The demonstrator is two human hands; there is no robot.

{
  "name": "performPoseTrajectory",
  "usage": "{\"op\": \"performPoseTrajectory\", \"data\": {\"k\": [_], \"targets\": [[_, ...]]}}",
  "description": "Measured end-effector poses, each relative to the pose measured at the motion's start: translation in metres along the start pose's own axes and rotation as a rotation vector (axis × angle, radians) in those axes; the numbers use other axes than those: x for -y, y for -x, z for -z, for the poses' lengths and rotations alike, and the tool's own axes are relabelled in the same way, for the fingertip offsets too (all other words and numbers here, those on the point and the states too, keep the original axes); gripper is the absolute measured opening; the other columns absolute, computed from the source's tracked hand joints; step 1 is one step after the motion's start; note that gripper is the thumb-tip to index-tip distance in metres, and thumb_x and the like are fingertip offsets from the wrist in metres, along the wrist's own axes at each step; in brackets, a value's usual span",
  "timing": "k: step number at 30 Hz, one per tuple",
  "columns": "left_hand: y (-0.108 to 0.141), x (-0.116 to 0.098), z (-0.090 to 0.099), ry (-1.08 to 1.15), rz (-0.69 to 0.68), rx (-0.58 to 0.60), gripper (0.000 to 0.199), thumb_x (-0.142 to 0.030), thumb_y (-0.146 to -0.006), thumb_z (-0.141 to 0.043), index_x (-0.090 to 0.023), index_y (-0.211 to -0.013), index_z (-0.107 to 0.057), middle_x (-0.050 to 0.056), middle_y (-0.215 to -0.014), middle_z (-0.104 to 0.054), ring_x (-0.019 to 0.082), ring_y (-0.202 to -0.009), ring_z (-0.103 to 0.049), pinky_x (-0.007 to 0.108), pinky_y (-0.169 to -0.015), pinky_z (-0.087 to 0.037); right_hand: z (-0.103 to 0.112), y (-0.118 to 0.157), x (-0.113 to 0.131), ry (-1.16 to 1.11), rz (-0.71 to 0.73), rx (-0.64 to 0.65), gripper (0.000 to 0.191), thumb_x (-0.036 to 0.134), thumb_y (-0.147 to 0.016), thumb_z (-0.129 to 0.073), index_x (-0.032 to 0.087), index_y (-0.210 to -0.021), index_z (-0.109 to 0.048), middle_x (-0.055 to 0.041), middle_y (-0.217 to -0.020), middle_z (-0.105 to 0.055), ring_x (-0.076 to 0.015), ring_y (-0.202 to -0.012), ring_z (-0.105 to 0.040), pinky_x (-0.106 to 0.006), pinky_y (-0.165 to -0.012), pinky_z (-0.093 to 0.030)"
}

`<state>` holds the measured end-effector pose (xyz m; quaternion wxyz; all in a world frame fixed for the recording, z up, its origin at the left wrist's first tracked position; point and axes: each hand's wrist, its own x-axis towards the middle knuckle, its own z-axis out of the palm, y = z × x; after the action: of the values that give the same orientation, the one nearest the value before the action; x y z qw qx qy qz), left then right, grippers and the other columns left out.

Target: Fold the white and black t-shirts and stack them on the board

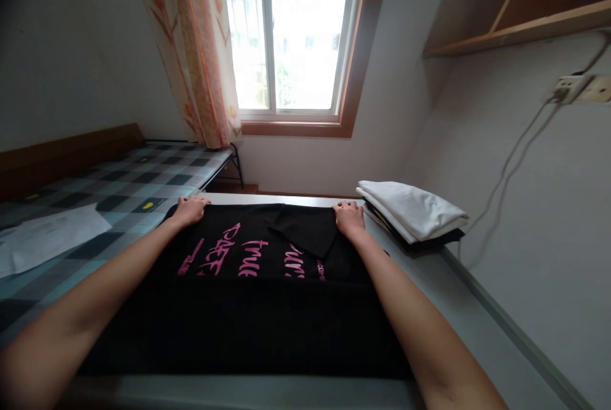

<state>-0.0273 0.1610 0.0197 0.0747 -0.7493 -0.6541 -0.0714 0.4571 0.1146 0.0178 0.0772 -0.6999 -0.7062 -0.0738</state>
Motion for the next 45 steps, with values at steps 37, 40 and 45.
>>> {"op": "performPoseTrajectory", "data": {"k": [37,40,45], "targets": [[0.048,0.098,0.072,-0.223,-0.121,-0.112,0.024,-0.026,-0.089,-0.048,-0.017,-0.102,-0.066,0.008,-0.111,-0.068,0.024,-0.107,-0.051,0.043,-0.097,-0.030,0.049,0.022,-0.081,0.146,0.431,-0.392,0.027,0.023,-0.091,-0.048,0.020,-0.098,-0.073,-0.0114,-0.099,-0.070,-0.0275,-0.096,-0.054,-0.038,-0.079,-0.035],[0.076,0.106,0.063,-0.249,-0.137,-0.100,0.025,-0.024,-0.090,-0.047,-0.019,-0.102,-0.068,0.007,-0.113,-0.068,0.025,-0.110,-0.052,0.041,-0.096,-0.030,0.044,0.065,-0.092,0.112,0.545,-0.395,0.026,0.023,-0.092,-0.047,0.022,-0.100,-0.072,-0.0093,-0.096,-0.069,-0.0253,-0.095,-0.055,-0.038,-0.083,-0.036],[0.108,0.109,0.046,-0.263,-0.184,0.021,0.026,-0.018,-0.087,-0.048,-0.021,-0.100,-0.070,0.007,-0.109,-0.069,0.024,-0.105,-0.057,0.036,-0.090,-0.032,0.026,0.115,-0.089,0.085,0.622,-0.306,0.023,0.020,-0.091,-0.050,0.022,-0.099,-0.072,-0.0078,-0.092,-0.069,-0.0223,-0.089,-0.057,-0.035,-0.080,-0.038]]}}
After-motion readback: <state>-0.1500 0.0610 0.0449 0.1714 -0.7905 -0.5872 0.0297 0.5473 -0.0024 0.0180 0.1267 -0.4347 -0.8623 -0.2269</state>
